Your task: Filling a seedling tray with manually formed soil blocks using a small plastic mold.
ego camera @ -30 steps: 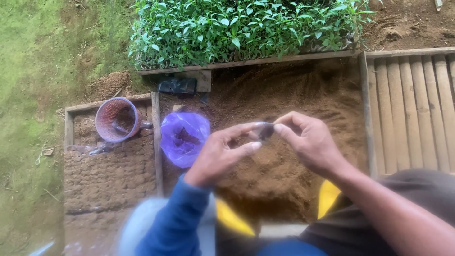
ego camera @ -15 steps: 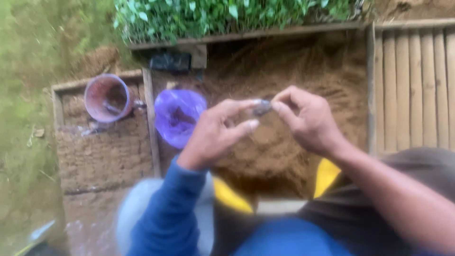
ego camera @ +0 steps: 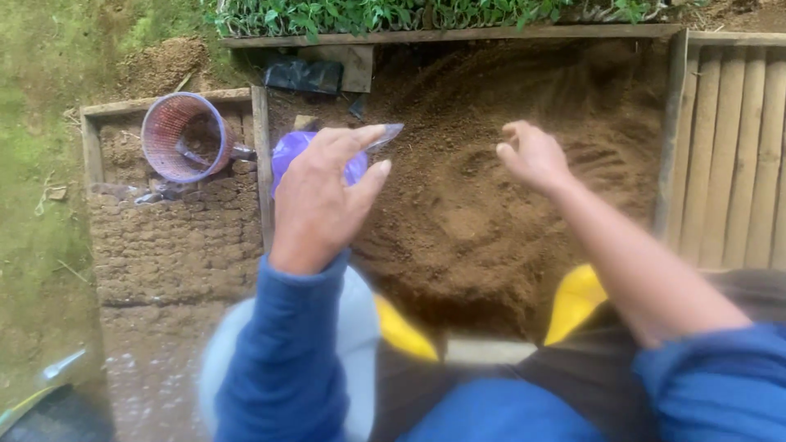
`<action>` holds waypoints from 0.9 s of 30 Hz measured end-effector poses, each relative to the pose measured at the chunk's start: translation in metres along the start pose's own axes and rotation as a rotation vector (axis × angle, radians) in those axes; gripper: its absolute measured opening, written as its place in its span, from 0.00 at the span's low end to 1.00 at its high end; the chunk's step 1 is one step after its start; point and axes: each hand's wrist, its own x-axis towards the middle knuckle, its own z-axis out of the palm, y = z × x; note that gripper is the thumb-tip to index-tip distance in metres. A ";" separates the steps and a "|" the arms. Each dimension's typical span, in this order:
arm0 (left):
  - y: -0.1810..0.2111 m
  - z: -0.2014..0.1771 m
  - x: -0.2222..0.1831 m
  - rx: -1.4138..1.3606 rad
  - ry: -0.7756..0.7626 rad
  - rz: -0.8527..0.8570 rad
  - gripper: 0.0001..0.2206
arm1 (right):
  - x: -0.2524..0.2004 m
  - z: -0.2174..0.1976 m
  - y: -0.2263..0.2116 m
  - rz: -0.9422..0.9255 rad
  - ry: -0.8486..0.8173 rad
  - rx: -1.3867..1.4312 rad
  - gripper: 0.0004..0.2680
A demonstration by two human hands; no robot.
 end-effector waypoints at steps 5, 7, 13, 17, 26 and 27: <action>-0.003 -0.007 -0.003 0.083 -0.038 -0.073 0.17 | 0.020 0.045 0.029 0.020 -0.080 -0.226 0.21; -0.003 -0.006 -0.004 0.138 -0.008 -0.107 0.16 | 0.029 0.051 0.020 0.053 -0.090 -0.184 0.23; -0.013 -0.011 -0.004 0.295 0.024 -0.167 0.16 | 0.064 0.063 0.000 0.087 -0.056 -0.156 0.25; -0.010 -0.016 0.000 0.304 -0.033 -0.201 0.18 | 0.095 0.080 0.007 0.016 0.082 -0.291 0.23; -0.011 -0.012 0.008 0.270 -0.049 -0.200 0.19 | 0.104 0.107 -0.040 -0.041 -0.100 -0.481 0.19; -0.014 -0.009 0.007 0.278 -0.030 -0.193 0.19 | 0.099 0.119 -0.038 -0.053 -0.083 -0.479 0.19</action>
